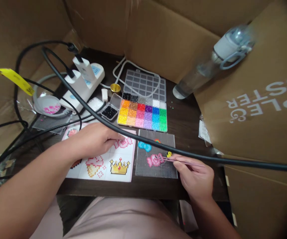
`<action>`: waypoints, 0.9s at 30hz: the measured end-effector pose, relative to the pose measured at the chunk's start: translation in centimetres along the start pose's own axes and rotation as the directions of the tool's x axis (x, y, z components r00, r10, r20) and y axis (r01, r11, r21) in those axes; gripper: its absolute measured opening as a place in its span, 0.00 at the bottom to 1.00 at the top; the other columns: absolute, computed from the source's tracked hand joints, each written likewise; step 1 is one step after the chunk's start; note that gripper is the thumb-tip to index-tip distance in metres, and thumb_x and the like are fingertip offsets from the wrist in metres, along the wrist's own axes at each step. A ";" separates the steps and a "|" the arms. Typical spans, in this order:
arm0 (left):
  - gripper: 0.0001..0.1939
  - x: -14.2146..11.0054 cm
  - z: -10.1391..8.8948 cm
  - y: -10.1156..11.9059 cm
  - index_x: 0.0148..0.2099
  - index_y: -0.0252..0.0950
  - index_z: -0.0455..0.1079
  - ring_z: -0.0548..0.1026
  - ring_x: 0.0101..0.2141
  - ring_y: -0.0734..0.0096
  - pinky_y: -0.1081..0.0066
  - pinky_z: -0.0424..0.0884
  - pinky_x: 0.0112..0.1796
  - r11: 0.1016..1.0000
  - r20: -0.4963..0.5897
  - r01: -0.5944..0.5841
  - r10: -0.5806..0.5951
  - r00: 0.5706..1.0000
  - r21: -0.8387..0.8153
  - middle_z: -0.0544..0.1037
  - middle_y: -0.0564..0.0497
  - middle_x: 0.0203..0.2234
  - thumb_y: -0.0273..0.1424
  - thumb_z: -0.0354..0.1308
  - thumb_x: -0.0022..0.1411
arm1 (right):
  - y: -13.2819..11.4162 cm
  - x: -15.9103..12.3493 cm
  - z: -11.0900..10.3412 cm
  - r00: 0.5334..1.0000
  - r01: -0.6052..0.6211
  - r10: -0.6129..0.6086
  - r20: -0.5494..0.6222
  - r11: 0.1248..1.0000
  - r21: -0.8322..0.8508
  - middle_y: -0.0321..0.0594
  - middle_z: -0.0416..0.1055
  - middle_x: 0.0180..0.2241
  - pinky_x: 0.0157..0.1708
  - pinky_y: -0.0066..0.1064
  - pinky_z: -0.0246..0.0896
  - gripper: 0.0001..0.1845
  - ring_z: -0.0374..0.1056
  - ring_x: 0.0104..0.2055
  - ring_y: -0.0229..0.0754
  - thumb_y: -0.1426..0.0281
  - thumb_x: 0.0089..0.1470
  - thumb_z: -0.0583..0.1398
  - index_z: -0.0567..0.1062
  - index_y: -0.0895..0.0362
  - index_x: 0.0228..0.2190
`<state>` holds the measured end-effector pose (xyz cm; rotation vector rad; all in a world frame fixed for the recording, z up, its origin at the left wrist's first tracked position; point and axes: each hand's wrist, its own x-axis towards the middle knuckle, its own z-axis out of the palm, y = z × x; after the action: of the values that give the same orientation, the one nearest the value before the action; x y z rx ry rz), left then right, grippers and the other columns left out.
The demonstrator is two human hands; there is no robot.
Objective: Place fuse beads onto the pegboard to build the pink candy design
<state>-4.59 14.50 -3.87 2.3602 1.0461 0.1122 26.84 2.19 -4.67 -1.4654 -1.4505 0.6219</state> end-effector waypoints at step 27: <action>0.19 -0.1 -0.5 0.7 0.51 0.46 0.78 0.76 0.34 0.65 0.69 0.67 0.34 0.999 0.035 -0.016 0.015 0.999 0.031 0.80 0.50 0.34 0.26 0.51 0.65 | -1.2 11.0 7.3 0.987 -0.128 0.127 0.100 0.992 0.004 0.43 0.80 0.28 0.34 0.35 0.74 0.08 0.77 0.31 0.45 0.64 0.47 0.67 0.83 0.57 0.26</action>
<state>-4.38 14.24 -3.06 2.3899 1.0204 0.0614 21.78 14.37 -3.88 -1.5468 -1.4350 0.7901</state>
